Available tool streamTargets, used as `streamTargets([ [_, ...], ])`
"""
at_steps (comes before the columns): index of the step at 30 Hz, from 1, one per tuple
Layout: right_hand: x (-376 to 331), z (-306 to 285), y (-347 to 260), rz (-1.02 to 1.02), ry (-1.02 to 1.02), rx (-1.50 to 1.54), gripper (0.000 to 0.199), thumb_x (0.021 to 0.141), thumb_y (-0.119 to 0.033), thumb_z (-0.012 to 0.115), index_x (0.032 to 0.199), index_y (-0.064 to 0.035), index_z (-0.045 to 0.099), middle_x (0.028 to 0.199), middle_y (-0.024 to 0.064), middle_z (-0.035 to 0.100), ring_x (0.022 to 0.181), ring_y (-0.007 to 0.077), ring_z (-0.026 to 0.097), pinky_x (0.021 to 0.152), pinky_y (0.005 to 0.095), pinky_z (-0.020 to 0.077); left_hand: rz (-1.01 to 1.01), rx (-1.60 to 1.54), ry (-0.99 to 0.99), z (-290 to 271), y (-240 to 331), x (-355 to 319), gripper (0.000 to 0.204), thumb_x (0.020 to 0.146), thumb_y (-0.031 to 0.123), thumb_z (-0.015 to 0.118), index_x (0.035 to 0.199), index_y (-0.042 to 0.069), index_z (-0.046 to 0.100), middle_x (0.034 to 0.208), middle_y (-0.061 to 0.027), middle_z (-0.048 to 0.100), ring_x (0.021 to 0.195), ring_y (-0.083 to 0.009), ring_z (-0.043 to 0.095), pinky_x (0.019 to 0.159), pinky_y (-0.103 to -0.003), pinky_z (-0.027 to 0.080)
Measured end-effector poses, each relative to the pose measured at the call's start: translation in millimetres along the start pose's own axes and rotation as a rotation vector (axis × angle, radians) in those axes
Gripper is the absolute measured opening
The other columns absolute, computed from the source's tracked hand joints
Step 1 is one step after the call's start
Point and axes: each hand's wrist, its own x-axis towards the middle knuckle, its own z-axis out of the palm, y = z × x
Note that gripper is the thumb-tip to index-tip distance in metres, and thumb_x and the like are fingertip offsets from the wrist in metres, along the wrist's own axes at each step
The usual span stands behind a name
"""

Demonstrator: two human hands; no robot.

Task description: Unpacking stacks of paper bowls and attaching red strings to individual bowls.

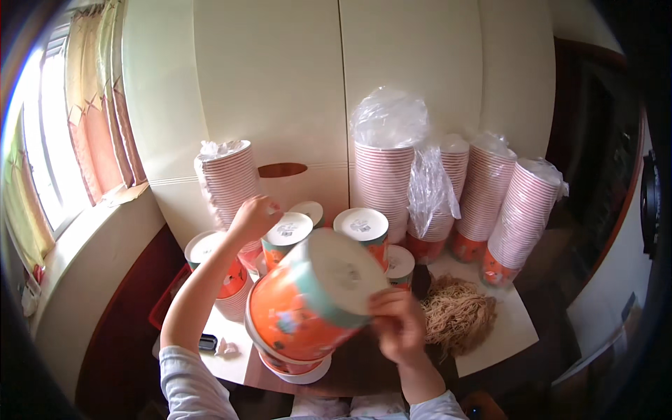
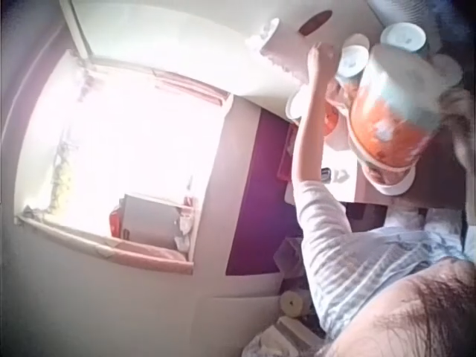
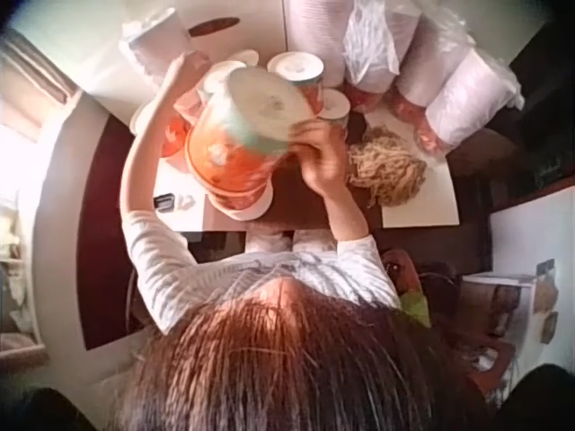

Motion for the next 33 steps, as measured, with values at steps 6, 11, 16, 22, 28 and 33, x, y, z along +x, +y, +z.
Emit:
streamTargets([
  [6, -44, -90, 31, 0.158, 0.509, 0.175, 0.019, 0.083, -0.018, 0.058, 0.087, -0.0008, 0.051, 0.091, 0.0073, 0.053, 0.086, 0.0164, 0.05, 0.08, 0.0306, 0.0394, -0.055, 0.248, -0.262, 81, 12, 93, 0.025, 0.07, 0.029, 0.059, 0.078, 0.006, 0.066, 0.082, -0.014, 0.064, 0.078, -0.0309, 0.061, 0.069, -0.04, 0.048],
  [11, -73, -129, 49, 0.344, 0.74, 0.153, 0.013, 0.083, -0.013, 0.056, 0.085, -0.001, 0.052, 0.088, 0.0057, 0.054, 0.084, 0.0148, 0.05, 0.077, 0.0296, 0.0402, -0.112, 0.432, -0.493, 115, 19, 118, 0.029, 0.072, 0.03, 0.055, 0.091, 0.01, 0.064, 0.096, -0.0119, 0.062, 0.088, -0.0294, 0.06, 0.074, -0.04, 0.049],
  [16, -101, -146, 78, 0.453, 0.839, 0.351, 0.013, 0.086, -0.015, 0.053, 0.093, -0.0056, 0.048, 0.09, 0.0035, 0.052, 0.087, 0.014, 0.051, 0.079, 0.0306, 0.0418, -0.128, -0.089, -0.377, 97, 73, 108, 0.035, 0.076, 0.036, 0.057, 0.079, 0.002, 0.065, 0.072, -0.0123, 0.063, 0.061, -0.0225, 0.061, 0.058, -0.032, 0.048],
  [22, -83, -133, 84, 0.279, 0.875, 0.354, 0.017, 0.088, -0.015, 0.049, 0.101, -0.005, 0.046, 0.099, 0.0039, 0.051, 0.093, 0.0148, 0.05, 0.081, 0.0317, 0.0409, 0.11, -0.853, -0.846, 74, 174, 17, 0.039, 0.09, 0.034, 0.046, 0.108, 0.0, 0.055, 0.102, -0.0065, 0.059, 0.095, -0.0136, 0.052, 0.086, -0.027, 0.04],
  [28, -42, -94, 86, 0.168, 0.791, 0.46, 0.013, 0.086, -0.012, 0.054, 0.093, -0.005, 0.047, 0.1, 0.0036, 0.049, 0.092, 0.0141, 0.048, 0.083, 0.0314, 0.0405, -0.254, -1.284, -0.662, 47, 203, -12, 0.031, 0.09, 0.027, 0.047, 0.108, 0.002, 0.049, 0.102, -0.0033, 0.057, 0.09, -0.0101, 0.055, 0.079, -0.028, 0.047],
  [33, -17, -87, 83, 0.201, 0.749, 0.574, 0.012, 0.085, -0.011, 0.055, 0.092, -0.0046, 0.047, 0.099, 0.0053, 0.05, 0.09, 0.0149, 0.049, 0.083, 0.0312, 0.0416, -0.4, -1.438, -0.468, 33, 198, -23, 0.031, 0.091, 0.033, 0.043, 0.103, 0.005, 0.051, 0.095, -0.0037, 0.059, 0.081, -0.0117, 0.059, 0.073, -0.028, 0.05],
])
